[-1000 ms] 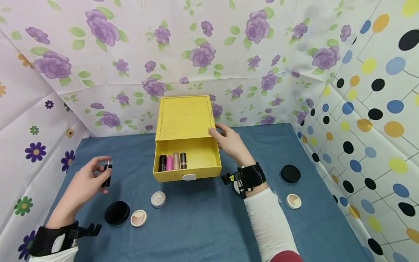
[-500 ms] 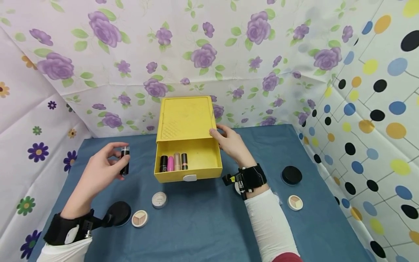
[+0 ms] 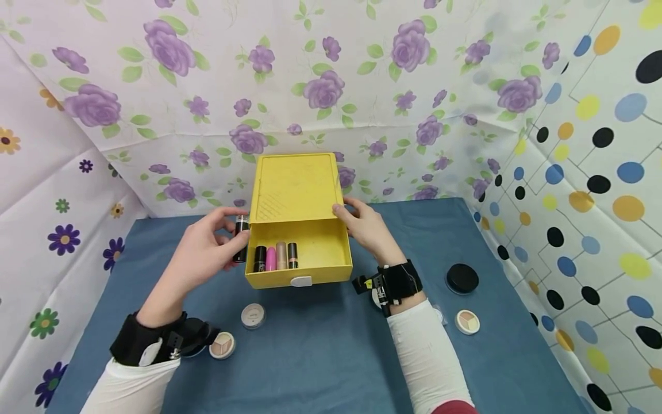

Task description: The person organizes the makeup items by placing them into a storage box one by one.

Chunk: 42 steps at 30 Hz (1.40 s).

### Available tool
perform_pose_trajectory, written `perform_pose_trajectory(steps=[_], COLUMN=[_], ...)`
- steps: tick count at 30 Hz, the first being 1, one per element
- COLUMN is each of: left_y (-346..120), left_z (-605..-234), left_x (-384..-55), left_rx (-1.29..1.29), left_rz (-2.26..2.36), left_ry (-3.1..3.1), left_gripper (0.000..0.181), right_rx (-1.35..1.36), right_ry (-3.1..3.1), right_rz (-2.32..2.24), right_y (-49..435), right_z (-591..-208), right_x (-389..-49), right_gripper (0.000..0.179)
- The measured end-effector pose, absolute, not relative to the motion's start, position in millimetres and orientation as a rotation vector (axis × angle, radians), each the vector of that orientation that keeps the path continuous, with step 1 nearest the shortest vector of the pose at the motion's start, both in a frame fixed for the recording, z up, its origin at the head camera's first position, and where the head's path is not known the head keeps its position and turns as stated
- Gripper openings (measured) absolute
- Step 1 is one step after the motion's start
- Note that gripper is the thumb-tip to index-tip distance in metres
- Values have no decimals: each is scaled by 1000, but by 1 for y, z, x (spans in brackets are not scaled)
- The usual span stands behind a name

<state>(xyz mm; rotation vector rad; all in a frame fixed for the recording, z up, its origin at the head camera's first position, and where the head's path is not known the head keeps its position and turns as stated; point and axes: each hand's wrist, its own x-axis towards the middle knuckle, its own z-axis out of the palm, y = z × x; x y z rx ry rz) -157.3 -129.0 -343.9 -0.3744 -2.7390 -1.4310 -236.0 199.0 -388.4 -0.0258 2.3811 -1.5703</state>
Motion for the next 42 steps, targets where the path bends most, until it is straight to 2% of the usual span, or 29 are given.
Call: perform_pose_trajectory(steps=[19,34,42], left_y=[-63,-28,-18], left_z=[-345,-354,-359], left_x=[-173,-186,-191], left_rx=[-558,-601,-608], left_rz=[-1501,-1195,-1011], left_ry=[-2836,-3026,-3113], left_gripper=[38,41,34], right_rx=[5,-22,-46], right_ry=[2374,2384,2378], right_rz=[-1571,-1572,-1584], right_y=[198,199,201], right_z=[-389,-391,-391], right_x=[-237,-236,-236], right_gripper=[86,86,86])
